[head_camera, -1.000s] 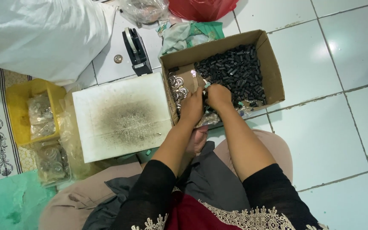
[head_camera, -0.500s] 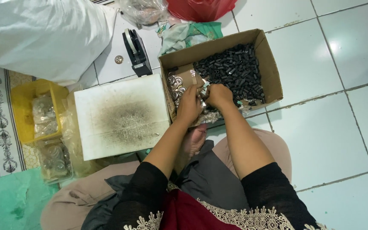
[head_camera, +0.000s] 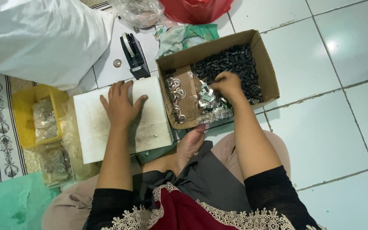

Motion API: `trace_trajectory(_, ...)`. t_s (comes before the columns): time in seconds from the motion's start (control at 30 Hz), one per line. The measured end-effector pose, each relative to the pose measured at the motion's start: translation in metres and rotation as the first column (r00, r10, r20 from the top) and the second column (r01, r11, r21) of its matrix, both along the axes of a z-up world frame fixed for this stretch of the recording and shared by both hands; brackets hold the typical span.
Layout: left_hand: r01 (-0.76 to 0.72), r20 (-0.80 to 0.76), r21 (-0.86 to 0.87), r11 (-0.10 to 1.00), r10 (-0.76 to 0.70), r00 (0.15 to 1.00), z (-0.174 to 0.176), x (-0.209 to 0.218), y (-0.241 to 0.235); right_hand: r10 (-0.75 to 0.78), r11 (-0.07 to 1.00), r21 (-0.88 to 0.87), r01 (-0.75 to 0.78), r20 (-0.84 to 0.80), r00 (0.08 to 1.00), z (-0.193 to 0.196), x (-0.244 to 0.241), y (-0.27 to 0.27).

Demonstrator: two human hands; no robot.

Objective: The person sits on the floor and sorts small metallic and plastic components from a cardboard box onto a white board. They then place the sorted items into a clear plastic bag and seal it.

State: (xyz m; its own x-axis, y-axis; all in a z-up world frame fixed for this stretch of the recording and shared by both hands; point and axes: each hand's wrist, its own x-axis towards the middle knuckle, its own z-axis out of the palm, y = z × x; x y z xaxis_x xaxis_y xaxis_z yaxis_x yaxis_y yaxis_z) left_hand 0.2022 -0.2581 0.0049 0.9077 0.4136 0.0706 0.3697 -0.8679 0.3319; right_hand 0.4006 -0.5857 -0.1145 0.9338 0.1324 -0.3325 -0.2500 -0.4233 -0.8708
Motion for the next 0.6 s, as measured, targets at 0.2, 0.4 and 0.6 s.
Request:
trace_trajectory(0.2,-0.087,-0.115,-0.038,0.995,0.083,0.990,0.025,-0.001,-0.010,-0.299,0.899,0.317,0.302,-0.057,0.952,0.041,-0.001,-0.016)
trace_trajectory(0.4,-0.085,-0.248,0.007,0.996,0.084,0.965,0.030,-0.002,-0.007,0.263,0.774,-0.585,-0.244,-0.053,0.963,0.023,-0.018,0.000)
trace_trajectory(0.6,-0.127,-0.043,0.072,0.989,0.130,0.991,-0.001,0.031,-0.022,0.486,0.590,-0.720,-0.365,-0.044,0.873,0.019,-0.030,0.013)
